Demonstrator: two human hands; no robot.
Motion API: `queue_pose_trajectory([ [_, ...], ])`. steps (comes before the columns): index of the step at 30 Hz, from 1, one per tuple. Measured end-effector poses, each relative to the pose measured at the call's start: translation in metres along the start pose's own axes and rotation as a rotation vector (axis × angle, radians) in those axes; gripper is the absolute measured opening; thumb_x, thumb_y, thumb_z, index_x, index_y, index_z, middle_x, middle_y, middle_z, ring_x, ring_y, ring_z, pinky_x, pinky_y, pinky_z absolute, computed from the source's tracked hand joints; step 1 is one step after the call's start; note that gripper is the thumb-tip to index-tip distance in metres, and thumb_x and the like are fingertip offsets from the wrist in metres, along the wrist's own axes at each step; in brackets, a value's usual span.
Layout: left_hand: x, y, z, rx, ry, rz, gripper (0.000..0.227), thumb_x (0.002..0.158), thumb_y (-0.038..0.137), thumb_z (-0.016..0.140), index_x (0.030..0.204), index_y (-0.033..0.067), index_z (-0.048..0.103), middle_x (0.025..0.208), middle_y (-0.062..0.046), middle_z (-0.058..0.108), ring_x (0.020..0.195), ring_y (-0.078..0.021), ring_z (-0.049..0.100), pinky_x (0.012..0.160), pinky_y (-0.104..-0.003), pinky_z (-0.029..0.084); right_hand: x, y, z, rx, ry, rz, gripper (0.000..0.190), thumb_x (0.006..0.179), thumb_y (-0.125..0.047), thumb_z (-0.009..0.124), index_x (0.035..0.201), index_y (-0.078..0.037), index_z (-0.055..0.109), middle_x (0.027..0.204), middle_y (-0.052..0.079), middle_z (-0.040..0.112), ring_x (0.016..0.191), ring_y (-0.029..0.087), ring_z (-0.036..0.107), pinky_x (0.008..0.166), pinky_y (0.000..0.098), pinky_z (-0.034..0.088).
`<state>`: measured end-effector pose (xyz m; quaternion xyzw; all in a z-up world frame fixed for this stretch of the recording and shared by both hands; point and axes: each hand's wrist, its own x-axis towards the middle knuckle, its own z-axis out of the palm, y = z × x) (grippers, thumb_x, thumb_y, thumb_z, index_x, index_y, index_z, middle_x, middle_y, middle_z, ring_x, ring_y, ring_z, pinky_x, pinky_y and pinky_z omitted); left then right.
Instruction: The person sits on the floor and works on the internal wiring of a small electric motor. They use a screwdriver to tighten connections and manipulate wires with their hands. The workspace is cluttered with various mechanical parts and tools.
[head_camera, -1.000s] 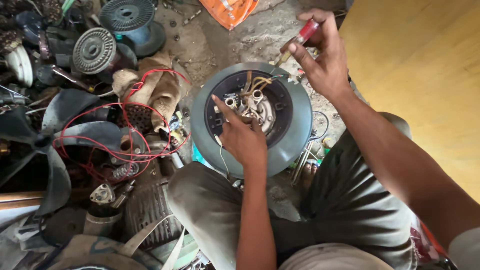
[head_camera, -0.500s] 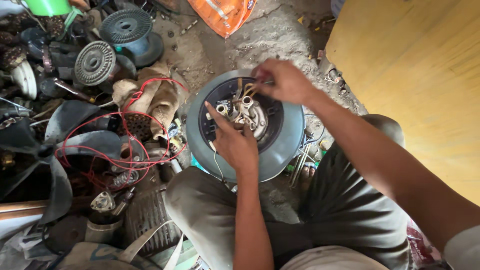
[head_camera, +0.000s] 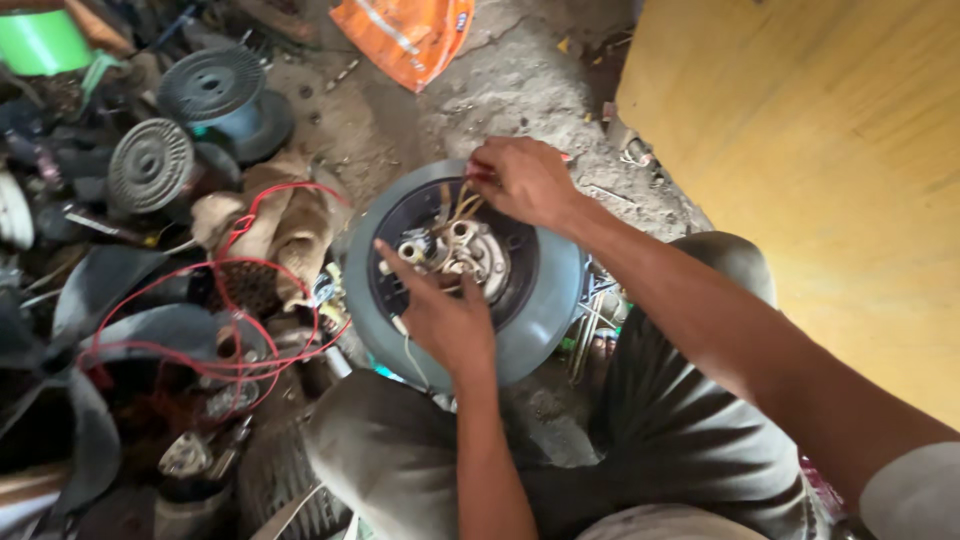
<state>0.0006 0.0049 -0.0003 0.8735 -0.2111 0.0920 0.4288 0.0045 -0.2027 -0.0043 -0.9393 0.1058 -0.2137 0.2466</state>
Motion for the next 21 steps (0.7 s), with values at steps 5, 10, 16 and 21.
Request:
queue_pose_trajectory([
  [5, 0.001, 0.003, 0.000, -0.074, -0.054, -0.049, 0.108, 0.079, 0.005, 0.075, 0.164, 0.0021, 0.009, 0.082, -0.009, 0.074, 0.075, -0.0306, 0.072, 0.074, -0.043, 0.054, 0.008, 0.007, 0.002, -0.006, -0.019, 0.090, 0.019, 0.085, -0.028, 0.073, 0.093, -0.010, 0.072, 0.093, 0.011, 0.070, 0.091, 0.037, 0.067, 0.076, 0.0499, 0.052],
  [10, 0.001, 0.006, -0.003, -0.071, -0.049, -0.025, 0.108, 0.082, 0.006, 0.074, 0.164, 0.0013, 0.005, 0.086, -0.011, 0.076, 0.079, -0.0314, 0.073, 0.077, -0.042, 0.054, 0.011, 0.012, 0.004, 0.030, -0.042, 0.048, 0.019, 0.083, -0.027, 0.075, 0.095, -0.013, 0.075, 0.092, 0.011, 0.071, 0.093, 0.036, 0.067, 0.077, 0.0495, 0.052],
  [16, 0.002, 0.005, -0.001, -0.061, -0.062, -0.021, 0.104, 0.085, 0.008, 0.072, 0.164, 0.0006, 0.005, 0.088, -0.011, 0.076, 0.080, -0.0309, 0.073, 0.077, -0.042, 0.054, 0.024, 0.029, -0.005, 0.286, -0.026, 0.213, 0.023, 0.092, -0.033, 0.074, 0.101, -0.011, 0.074, 0.093, 0.009, 0.075, 0.088, 0.026, 0.074, 0.081, 0.0412, 0.056],
  [21, 0.003, 0.006, -0.001, -0.068, -0.060, -0.044, 0.102, 0.085, 0.011, 0.072, 0.164, 0.0002, 0.008, 0.084, -0.010, 0.075, 0.078, -0.0310, 0.073, 0.075, -0.041, 0.054, 0.021, 0.045, -0.036, 0.251, -0.100, 0.244, 0.023, 0.090, -0.028, 0.073, 0.108, -0.013, 0.076, 0.090, 0.008, 0.075, 0.084, 0.024, 0.073, 0.081, 0.0396, 0.056],
])
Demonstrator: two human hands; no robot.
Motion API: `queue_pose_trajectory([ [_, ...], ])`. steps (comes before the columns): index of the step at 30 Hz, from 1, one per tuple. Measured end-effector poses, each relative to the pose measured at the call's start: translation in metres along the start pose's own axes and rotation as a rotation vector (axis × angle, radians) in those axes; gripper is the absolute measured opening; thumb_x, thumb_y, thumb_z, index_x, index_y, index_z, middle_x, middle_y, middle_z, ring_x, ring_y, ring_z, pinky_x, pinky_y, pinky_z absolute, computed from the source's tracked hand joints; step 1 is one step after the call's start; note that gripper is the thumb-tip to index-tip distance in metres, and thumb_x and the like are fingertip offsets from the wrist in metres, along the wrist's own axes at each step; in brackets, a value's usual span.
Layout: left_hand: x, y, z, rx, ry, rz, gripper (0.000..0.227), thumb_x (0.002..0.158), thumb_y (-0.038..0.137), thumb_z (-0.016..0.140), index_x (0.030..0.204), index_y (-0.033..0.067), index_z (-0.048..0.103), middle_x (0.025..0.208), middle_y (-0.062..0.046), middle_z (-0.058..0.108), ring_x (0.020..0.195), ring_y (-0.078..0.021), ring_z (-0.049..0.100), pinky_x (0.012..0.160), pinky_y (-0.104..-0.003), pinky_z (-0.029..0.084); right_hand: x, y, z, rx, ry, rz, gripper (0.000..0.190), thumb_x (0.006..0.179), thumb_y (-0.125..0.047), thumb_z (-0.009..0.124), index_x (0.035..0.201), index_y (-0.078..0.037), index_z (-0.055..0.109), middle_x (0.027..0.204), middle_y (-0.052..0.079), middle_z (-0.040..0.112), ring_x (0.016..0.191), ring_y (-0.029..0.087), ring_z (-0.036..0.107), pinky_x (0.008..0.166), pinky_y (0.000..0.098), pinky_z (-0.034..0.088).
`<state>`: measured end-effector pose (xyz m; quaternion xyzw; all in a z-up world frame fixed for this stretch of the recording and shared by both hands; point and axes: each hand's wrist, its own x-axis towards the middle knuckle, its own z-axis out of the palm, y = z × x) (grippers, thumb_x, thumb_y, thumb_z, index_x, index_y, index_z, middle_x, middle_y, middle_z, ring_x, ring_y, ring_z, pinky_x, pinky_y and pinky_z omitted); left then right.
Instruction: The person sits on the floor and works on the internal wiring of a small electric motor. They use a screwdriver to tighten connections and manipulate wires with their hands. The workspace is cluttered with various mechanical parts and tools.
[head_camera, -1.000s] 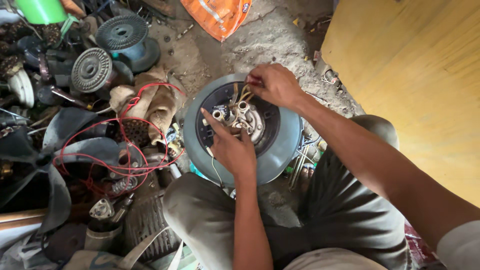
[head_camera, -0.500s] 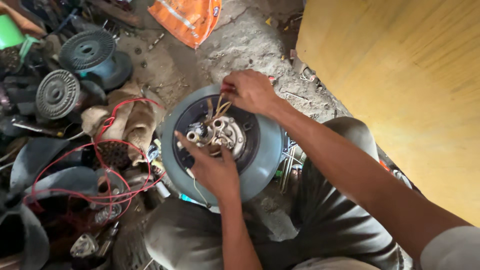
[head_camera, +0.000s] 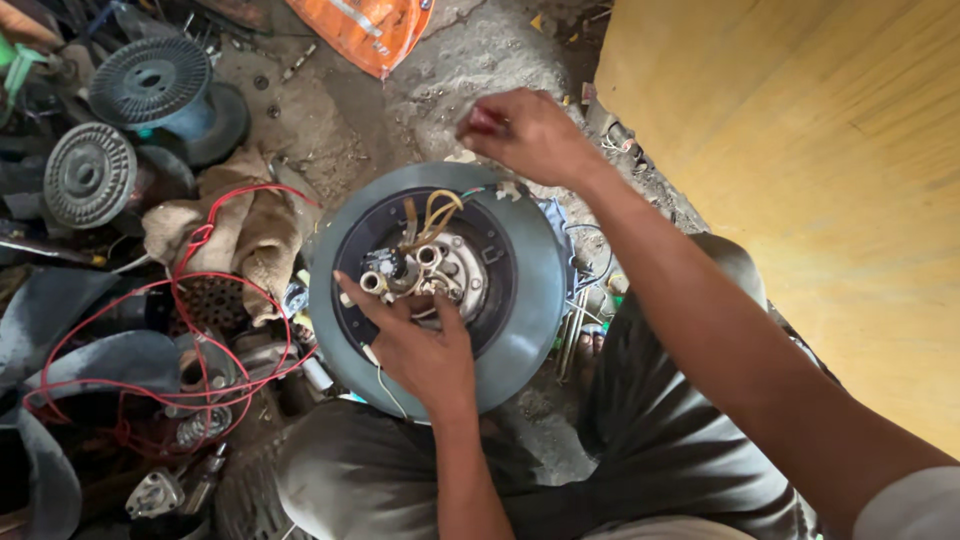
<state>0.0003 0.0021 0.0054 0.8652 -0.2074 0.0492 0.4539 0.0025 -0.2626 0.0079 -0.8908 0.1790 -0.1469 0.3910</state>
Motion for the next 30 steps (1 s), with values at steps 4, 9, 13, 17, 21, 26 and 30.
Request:
queue_pose_trajectory([
  [4, 0.000, -0.001, 0.000, -0.026, 0.017, 0.019, 0.102, 0.086, 0.012, 0.073, 0.164, -0.0006, 0.009, 0.081, -0.009, 0.075, 0.075, -0.0301, 0.073, 0.074, -0.042, 0.054, -0.011, -0.004, -0.013, -0.095, -0.214, -0.124, 0.030, 0.081, -0.024, 0.077, 0.108, -0.011, 0.075, 0.092, 0.009, 0.074, 0.088, 0.025, 0.072, 0.081, 0.0409, 0.055],
  [9, 0.000, 0.000, -0.001, -0.011, 0.047, 0.057, 0.101, 0.084, 0.011, 0.072, 0.163, -0.0028, 0.010, 0.081, -0.009, 0.074, 0.073, -0.0298, 0.072, 0.072, -0.042, 0.054, -0.016, -0.019, -0.013, -0.239, -0.322, -0.025, 0.029, 0.076, -0.026, 0.078, 0.102, -0.016, 0.078, 0.095, 0.006, 0.076, 0.092, 0.028, 0.071, 0.081, 0.0436, 0.054],
  [13, 0.000, 0.000, -0.002, -0.027, 0.055, 0.053, 0.100, 0.085, 0.011, 0.071, 0.163, -0.0042, 0.011, 0.082, -0.008, 0.074, 0.073, -0.0294, 0.073, 0.070, -0.042, 0.054, -0.019, -0.025, -0.016, -0.356, -0.324, -0.005, 0.025, 0.079, -0.032, 0.076, 0.099, -0.018, 0.080, 0.095, 0.007, 0.076, 0.095, 0.031, 0.070, 0.082, 0.0460, 0.052],
  [17, -0.001, -0.003, -0.002, -0.003, 0.069, 0.094, 0.102, 0.083, 0.010, 0.073, 0.163, -0.0038, 0.012, 0.084, -0.009, 0.075, 0.074, -0.0298, 0.072, 0.072, -0.043, 0.054, -0.020, -0.022, -0.018, -0.299, -0.287, -0.118, 0.027, 0.083, -0.033, 0.073, 0.101, -0.013, 0.076, 0.094, 0.009, 0.075, 0.094, 0.033, 0.070, 0.080, 0.0475, 0.052],
  [21, -0.001, -0.005, -0.002, 0.016, 0.077, 0.121, 0.103, 0.083, 0.010, 0.074, 0.162, -0.0049, 0.010, 0.083, -0.009, 0.074, 0.075, -0.0291, 0.072, 0.074, -0.043, 0.053, -0.021, -0.013, -0.014, -0.289, -0.271, -0.178, 0.026, 0.087, -0.030, 0.072, 0.102, -0.009, 0.074, 0.095, 0.010, 0.074, 0.095, 0.033, 0.069, 0.081, 0.0482, 0.050],
  [26, -0.002, -0.006, -0.001, 0.002, 0.080, 0.116, 0.103, 0.083, 0.009, 0.074, 0.162, -0.0056, 0.010, 0.083, -0.008, 0.074, 0.075, -0.0285, 0.073, 0.075, -0.042, 0.053, -0.020, -0.002, -0.010, -0.233, -0.309, -0.206, 0.027, 0.087, -0.029, 0.071, 0.104, -0.007, 0.072, 0.097, 0.010, 0.074, 0.096, 0.030, 0.069, 0.082, 0.0450, 0.051],
  [30, -0.003, -0.006, -0.001, 0.010, 0.075, 0.114, 0.103, 0.083, 0.009, 0.074, 0.162, -0.0057, 0.009, 0.084, -0.008, 0.075, 0.075, -0.0290, 0.073, 0.077, -0.043, 0.053, -0.021, -0.001, -0.010, -0.112, -0.436, -0.105, 0.029, 0.087, -0.028, 0.071, 0.104, -0.005, 0.071, 0.095, 0.011, 0.074, 0.092, 0.027, 0.070, 0.082, 0.0414, 0.052],
])
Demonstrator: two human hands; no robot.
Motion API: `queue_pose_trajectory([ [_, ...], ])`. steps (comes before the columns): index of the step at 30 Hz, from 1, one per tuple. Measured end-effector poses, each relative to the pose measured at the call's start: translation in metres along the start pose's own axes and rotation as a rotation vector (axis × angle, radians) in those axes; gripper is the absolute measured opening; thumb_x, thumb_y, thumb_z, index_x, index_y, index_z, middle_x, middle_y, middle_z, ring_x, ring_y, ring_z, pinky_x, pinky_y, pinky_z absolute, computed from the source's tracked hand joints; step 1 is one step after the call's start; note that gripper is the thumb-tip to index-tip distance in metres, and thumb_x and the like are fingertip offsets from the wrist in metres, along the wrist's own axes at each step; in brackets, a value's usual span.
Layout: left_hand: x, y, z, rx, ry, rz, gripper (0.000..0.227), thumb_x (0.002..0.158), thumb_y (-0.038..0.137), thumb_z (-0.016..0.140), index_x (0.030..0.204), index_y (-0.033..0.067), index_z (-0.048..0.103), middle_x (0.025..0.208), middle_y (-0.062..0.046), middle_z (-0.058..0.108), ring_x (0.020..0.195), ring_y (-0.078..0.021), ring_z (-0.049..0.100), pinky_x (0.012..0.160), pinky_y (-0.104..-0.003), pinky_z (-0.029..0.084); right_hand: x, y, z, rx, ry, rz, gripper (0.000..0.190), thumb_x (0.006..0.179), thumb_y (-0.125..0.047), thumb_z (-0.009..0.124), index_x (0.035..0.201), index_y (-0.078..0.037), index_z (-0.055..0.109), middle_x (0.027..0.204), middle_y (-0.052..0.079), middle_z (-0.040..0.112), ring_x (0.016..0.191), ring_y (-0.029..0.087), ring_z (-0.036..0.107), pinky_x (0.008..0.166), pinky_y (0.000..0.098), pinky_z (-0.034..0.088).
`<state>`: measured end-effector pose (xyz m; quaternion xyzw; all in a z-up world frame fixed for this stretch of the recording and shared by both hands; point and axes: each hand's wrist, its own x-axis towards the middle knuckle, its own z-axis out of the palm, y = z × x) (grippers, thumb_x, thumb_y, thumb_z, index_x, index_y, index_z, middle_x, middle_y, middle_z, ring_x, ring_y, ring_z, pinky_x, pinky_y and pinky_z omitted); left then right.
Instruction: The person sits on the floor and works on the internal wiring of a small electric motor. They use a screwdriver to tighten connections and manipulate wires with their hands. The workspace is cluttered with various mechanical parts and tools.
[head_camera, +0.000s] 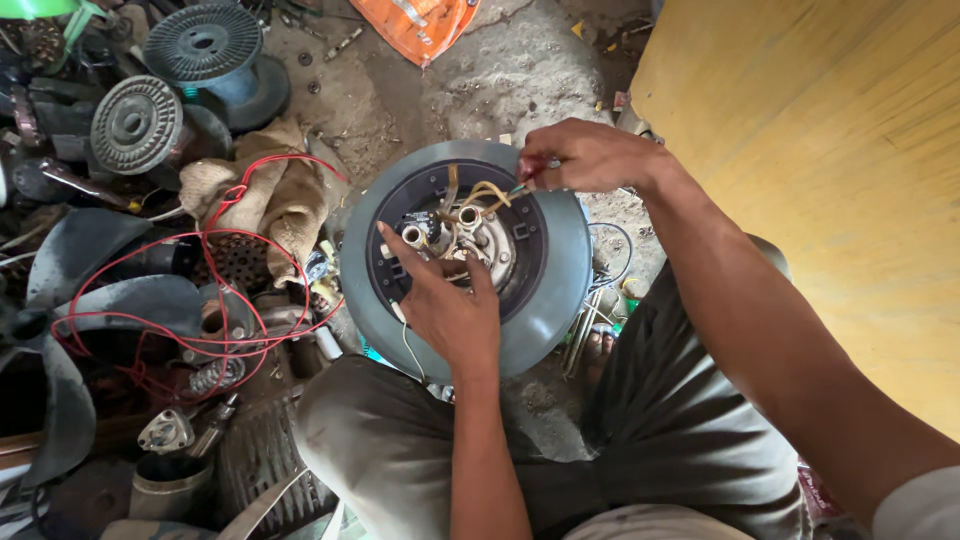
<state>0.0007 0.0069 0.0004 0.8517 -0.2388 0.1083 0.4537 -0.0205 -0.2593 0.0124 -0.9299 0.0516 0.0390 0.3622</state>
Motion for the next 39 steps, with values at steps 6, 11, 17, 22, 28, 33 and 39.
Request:
queue_pose_trajectory([
  [6, 0.000, -0.001, 0.001, -0.001, 0.008, 0.014, 0.102, 0.084, 0.010, 0.073, 0.163, -0.0051, 0.009, 0.086, -0.008, 0.075, 0.077, -0.0291, 0.073, 0.077, -0.042, 0.052, -0.001, -0.018, -0.003, -0.125, -0.014, 0.012, 0.033, 0.082, -0.034, 0.078, 0.100, -0.006, 0.072, 0.090, 0.011, 0.074, 0.087, 0.027, 0.070, 0.079, 0.0422, 0.052],
  [11, 0.001, -0.001, 0.002, 0.010, -0.005, -0.029, 0.102, 0.083, 0.011, 0.073, 0.162, -0.0041, 0.010, 0.083, -0.006, 0.074, 0.075, -0.0281, 0.072, 0.075, -0.042, 0.051, 0.001, -0.034, 0.004, -0.155, 0.076, -0.025, 0.039, 0.075, -0.035, 0.083, 0.101, -0.009, 0.071, 0.087, 0.008, 0.072, 0.085, 0.029, 0.069, 0.072, 0.0453, 0.050],
  [17, 0.001, -0.003, 0.001, 0.009, 0.000, -0.018, 0.102, 0.084, 0.012, 0.073, 0.162, -0.0041, 0.010, 0.085, -0.005, 0.075, 0.077, -0.0266, 0.073, 0.076, -0.043, 0.051, 0.009, -0.026, 0.011, -0.202, 0.151, -0.166, 0.029, 0.086, -0.037, 0.077, 0.098, -0.011, 0.072, 0.090, 0.008, 0.068, 0.088, 0.030, 0.067, 0.074, 0.0457, 0.050],
  [22, 0.002, -0.001, 0.000, -0.029, -0.017, -0.061, 0.101, 0.084, 0.013, 0.072, 0.163, -0.0034, 0.011, 0.084, -0.005, 0.075, 0.077, -0.0272, 0.073, 0.076, -0.043, 0.050, 0.018, -0.015, 0.018, -0.208, 0.191, -0.189, 0.031, 0.092, -0.039, 0.074, 0.097, -0.009, 0.071, 0.090, 0.011, 0.064, 0.091, 0.034, 0.065, 0.078, 0.0481, 0.047],
  [28, 0.001, -0.002, -0.001, 0.007, 0.005, -0.040, 0.100, 0.083, 0.015, 0.073, 0.162, -0.0030, 0.013, 0.082, -0.006, 0.075, 0.075, -0.0305, 0.072, 0.076, -0.046, 0.049, 0.022, -0.008, 0.022, -0.219, 0.191, -0.164, 0.033, 0.092, -0.041, 0.073, 0.098, -0.008, 0.071, 0.090, 0.012, 0.065, 0.090, 0.035, 0.064, 0.078, 0.0482, 0.048],
  [33, -0.001, -0.001, -0.004, -0.016, 0.039, -0.068, 0.093, 0.086, 0.016, 0.072, 0.163, 0.0002, 0.022, 0.084, -0.005, 0.073, 0.080, -0.0290, 0.068, 0.079, -0.044, 0.051, 0.024, -0.008, 0.021, -0.278, 0.230, -0.204, 0.033, 0.090, -0.040, 0.075, 0.097, -0.008, 0.070, 0.090, 0.012, 0.066, 0.091, 0.037, 0.064, 0.081, 0.0492, 0.047],
  [39, 0.004, -0.016, -0.019, -0.042, 0.203, -0.033, 0.083, 0.088, 0.011, 0.069, 0.163, 0.0038, 0.033, 0.098, -0.006, 0.073, 0.094, -0.0282, 0.062, 0.088, -0.041, 0.050, 0.023, -0.011, 0.020, -0.275, 0.246, -0.193, 0.035, 0.085, -0.039, 0.078, 0.096, -0.007, 0.070, 0.089, 0.013, 0.067, 0.089, 0.038, 0.064, 0.079, 0.0501, 0.048],
])
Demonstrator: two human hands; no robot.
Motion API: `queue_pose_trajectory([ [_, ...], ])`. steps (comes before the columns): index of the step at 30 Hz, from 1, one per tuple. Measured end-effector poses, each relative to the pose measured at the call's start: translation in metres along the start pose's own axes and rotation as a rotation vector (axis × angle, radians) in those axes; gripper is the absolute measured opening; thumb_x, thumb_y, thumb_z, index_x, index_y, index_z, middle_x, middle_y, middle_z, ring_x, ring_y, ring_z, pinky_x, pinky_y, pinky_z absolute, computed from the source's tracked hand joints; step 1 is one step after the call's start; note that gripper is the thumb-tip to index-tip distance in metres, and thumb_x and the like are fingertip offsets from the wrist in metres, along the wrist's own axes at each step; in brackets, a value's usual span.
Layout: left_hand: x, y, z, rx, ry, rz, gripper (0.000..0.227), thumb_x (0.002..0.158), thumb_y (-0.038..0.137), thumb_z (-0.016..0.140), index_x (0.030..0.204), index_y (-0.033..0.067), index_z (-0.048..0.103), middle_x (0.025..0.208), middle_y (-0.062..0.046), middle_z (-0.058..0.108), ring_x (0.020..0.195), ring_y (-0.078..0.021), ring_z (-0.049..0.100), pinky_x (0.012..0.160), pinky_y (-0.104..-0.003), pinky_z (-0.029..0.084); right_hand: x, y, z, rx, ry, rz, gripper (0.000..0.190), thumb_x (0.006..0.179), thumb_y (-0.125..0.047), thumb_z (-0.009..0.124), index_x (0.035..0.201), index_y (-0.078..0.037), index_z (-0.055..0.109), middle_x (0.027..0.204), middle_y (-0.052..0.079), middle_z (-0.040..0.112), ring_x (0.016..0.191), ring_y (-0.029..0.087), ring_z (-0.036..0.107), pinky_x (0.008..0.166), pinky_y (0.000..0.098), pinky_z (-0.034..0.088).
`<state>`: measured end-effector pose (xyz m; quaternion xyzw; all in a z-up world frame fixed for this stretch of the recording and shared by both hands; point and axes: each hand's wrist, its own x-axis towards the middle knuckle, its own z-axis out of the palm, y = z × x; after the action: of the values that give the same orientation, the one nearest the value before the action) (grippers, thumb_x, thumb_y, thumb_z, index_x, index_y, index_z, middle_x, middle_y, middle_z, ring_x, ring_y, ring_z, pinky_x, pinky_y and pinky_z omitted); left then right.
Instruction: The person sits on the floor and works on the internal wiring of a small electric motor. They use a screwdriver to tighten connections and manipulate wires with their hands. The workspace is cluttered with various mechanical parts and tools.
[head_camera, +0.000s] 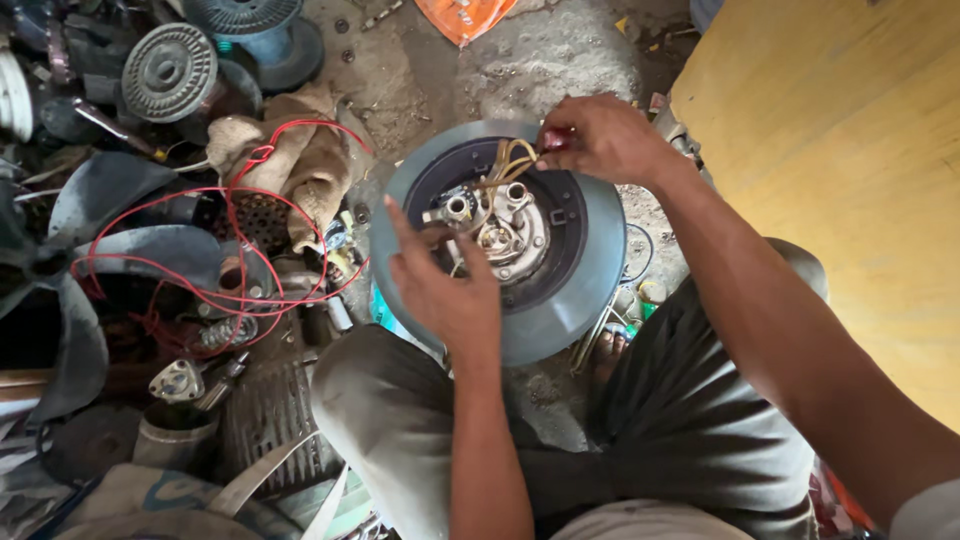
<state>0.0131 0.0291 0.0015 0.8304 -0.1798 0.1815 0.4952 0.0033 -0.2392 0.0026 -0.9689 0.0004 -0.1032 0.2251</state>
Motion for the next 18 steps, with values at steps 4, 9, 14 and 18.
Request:
queue_pose_trajectory([
  [4, 0.006, -0.018, -0.008, 0.017, -0.030, 0.064, 0.088, 0.082, 0.007, 0.072, 0.160, -0.0009, 0.032, 0.110, -0.012, 0.073, 0.097, -0.0307, 0.059, 0.092, -0.044, 0.047, 0.000, 0.000, -0.002, 0.020, -0.025, 0.001, 0.033, 0.084, -0.036, 0.079, 0.095, -0.006, 0.069, 0.089, 0.013, 0.067, 0.090, 0.038, 0.065, 0.079, 0.0500, 0.049],
  [9, 0.008, -0.031, 0.001, -0.235, -0.062, -0.020, 0.089, 0.082, 0.000, 0.077, 0.160, 0.0046, 0.035, 0.111, -0.014, 0.073, 0.095, -0.0266, 0.070, 0.089, -0.039, 0.055, -0.001, -0.001, -0.003, -0.009, -0.006, -0.037, 0.033, 0.086, -0.034, 0.080, 0.094, -0.005, 0.068, 0.089, 0.015, 0.067, 0.091, 0.039, 0.065, 0.079, 0.0499, 0.049],
  [14, 0.007, -0.034, 0.008, -0.309, -0.075, -0.099, 0.091, 0.083, -0.001, 0.078, 0.161, 0.0071, 0.033, 0.093, -0.009, 0.075, 0.077, -0.0214, 0.073, 0.075, -0.034, 0.058, -0.002, -0.004, -0.003, -0.011, -0.007, -0.006, 0.032, 0.085, -0.033, 0.080, 0.098, -0.005, 0.071, 0.092, 0.015, 0.069, 0.091, 0.037, 0.066, 0.080, 0.0486, 0.050],
  [18, 0.004, -0.032, 0.004, -0.339, -0.066, -0.036, 0.090, 0.083, -0.002, 0.077, 0.161, 0.0072, 0.034, 0.091, -0.009, 0.074, 0.075, -0.0195, 0.072, 0.074, -0.033, 0.058, -0.005, -0.011, -0.008, 0.015, 0.027, -0.018, 0.033, 0.085, -0.033, 0.081, 0.103, -0.006, 0.073, 0.096, 0.015, 0.070, 0.093, 0.036, 0.067, 0.082, 0.0475, 0.052],
])
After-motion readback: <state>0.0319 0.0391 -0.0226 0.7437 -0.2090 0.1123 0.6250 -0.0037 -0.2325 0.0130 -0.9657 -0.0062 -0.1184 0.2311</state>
